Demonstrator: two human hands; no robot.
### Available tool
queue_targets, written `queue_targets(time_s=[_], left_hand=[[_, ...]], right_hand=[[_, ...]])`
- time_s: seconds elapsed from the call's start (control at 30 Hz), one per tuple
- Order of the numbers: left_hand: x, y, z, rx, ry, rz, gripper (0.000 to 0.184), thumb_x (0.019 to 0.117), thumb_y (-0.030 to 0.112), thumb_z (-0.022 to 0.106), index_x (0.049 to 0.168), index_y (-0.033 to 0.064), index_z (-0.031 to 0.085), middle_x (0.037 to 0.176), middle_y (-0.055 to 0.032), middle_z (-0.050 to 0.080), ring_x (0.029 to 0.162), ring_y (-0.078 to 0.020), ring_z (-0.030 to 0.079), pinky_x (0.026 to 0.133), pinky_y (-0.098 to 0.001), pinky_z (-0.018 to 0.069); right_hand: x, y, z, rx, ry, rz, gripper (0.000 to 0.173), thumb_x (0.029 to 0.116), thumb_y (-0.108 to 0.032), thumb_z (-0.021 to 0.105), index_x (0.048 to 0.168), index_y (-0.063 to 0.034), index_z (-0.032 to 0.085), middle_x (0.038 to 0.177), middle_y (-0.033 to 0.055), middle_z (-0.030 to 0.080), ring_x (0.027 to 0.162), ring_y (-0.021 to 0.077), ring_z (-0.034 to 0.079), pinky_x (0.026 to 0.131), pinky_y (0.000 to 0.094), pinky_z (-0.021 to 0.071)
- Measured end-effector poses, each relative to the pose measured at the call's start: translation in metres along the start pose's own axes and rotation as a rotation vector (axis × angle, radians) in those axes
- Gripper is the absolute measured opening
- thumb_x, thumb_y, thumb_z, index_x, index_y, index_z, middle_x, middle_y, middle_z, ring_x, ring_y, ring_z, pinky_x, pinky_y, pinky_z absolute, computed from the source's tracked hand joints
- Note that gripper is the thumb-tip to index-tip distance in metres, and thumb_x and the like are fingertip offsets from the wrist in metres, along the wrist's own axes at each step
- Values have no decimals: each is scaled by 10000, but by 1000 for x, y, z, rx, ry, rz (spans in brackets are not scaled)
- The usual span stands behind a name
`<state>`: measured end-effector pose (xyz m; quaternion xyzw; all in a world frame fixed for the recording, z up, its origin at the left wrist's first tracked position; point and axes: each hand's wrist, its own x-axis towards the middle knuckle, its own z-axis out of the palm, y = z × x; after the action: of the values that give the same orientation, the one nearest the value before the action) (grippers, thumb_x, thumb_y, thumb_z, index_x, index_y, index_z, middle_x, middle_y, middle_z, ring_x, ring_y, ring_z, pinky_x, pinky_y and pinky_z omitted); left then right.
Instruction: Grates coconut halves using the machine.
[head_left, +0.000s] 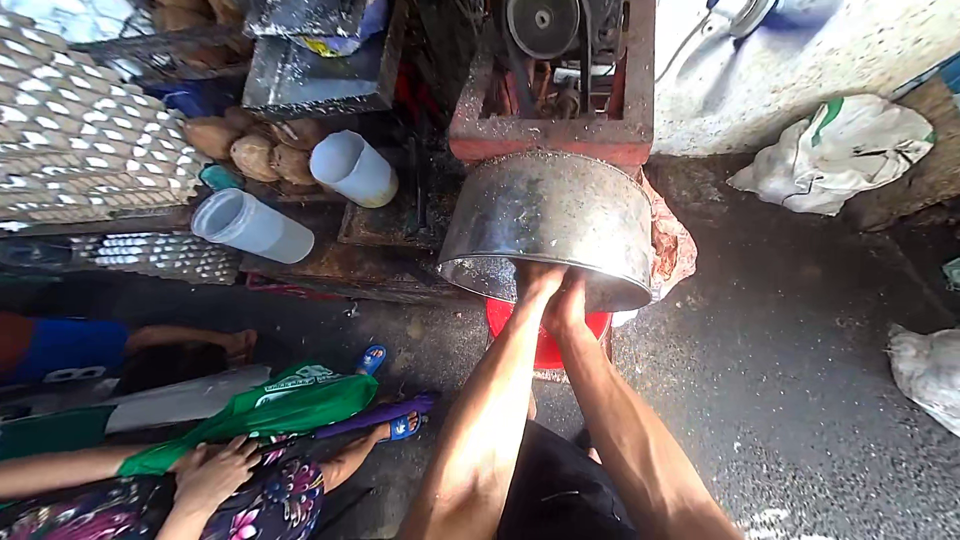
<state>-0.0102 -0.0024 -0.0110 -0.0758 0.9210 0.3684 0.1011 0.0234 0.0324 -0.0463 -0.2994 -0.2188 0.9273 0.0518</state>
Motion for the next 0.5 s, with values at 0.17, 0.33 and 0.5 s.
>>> queue_targets(time_s=[0.17,0.33,0.5], left_hand=[[4,-12,3,63,4,81,603,879,468,748,1313,62,643,1376,-202,605,1344,-350,516,1126,-555,383],[6,-21,3,19,27,127,521,907,405,738,1289,62,656,1349,-206,617,1331,-351,520,1114,-560,380],[13,-44,22,-527,64,116,722,831,292,833,1436,75,504,1330,-108,637,1241,-194,594,1064,-429,488]], right_hand=[[12,8,-15,-50,43,-10,471,1090,-476,342,1373,-146,524,1263,86,639,1160,229,625,957,481,541],[19,15,-24,-160,30,-69,467,1101,-433,338,1402,-102,471,1192,119,647,1080,228,647,918,462,559],[18,2,-35,-379,-61,-169,498,1053,-328,547,1462,-93,388,1160,152,666,1006,243,694,843,448,610]])
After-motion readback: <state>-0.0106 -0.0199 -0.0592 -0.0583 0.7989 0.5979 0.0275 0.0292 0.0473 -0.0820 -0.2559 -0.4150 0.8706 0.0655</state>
